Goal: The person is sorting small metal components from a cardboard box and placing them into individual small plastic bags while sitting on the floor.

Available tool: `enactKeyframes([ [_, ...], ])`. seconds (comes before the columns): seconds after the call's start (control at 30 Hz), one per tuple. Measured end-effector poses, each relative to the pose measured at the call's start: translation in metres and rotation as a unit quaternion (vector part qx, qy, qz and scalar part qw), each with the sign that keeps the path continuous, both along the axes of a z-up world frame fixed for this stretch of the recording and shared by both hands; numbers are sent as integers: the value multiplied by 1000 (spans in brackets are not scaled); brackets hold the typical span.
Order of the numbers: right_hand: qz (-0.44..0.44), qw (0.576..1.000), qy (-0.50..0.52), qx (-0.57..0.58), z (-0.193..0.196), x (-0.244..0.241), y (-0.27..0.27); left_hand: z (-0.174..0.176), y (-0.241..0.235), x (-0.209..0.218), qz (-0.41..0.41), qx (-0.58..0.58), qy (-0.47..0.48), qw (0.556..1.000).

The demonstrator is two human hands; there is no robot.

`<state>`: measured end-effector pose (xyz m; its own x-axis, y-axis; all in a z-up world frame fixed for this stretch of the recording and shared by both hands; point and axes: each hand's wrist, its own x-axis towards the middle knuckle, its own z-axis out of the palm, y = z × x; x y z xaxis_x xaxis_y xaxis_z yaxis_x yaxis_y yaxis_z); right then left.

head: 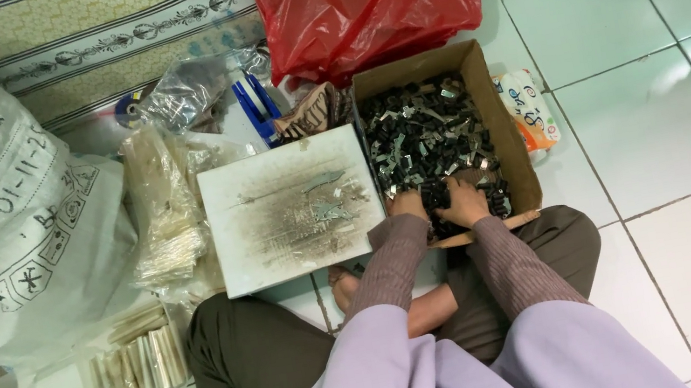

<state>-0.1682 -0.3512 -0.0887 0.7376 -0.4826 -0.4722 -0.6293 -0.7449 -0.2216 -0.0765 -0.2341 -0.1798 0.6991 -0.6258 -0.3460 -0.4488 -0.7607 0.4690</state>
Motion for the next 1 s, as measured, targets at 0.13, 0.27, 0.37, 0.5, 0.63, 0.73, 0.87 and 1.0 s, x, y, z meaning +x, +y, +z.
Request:
enactKeyframes([
  [0.13, 2, 1000, 0, 1, -4, -1, -1, -2, -3, 0, -9, 53, 40, 998],
  [0.27, 2, 1000, 1, -8, -6, -1, -1, 69, 11, 5, 4, 40, 54, 998],
  [0.37, -1, 1000, -11, -6, 13, 0, 7, 73, 11, 5, 5, 32, 44, 999],
  [0.5, -27, 991, -130, -2, 46, 1, 17, 47, 5, 4, 24, -22, 40, 999],
  [0.63, -28, 966, -258, 0, 54, -1, 19, 98, 19, 1, -8, -47, 31, 998],
  [0.73, -4, 935, -352, 37, 56, -4, 19, 97, 20, -1, -7, -63, 18, 998],
  [0.87, -21, 932, -348, 100, 67, -5, 24, 66, 15, -2, -16, -89, -22, 996],
  [1.0, -25, 935, -342, 91, 54, -7, 19, 51, 10, -6, -26, -92, -59, 994],
])
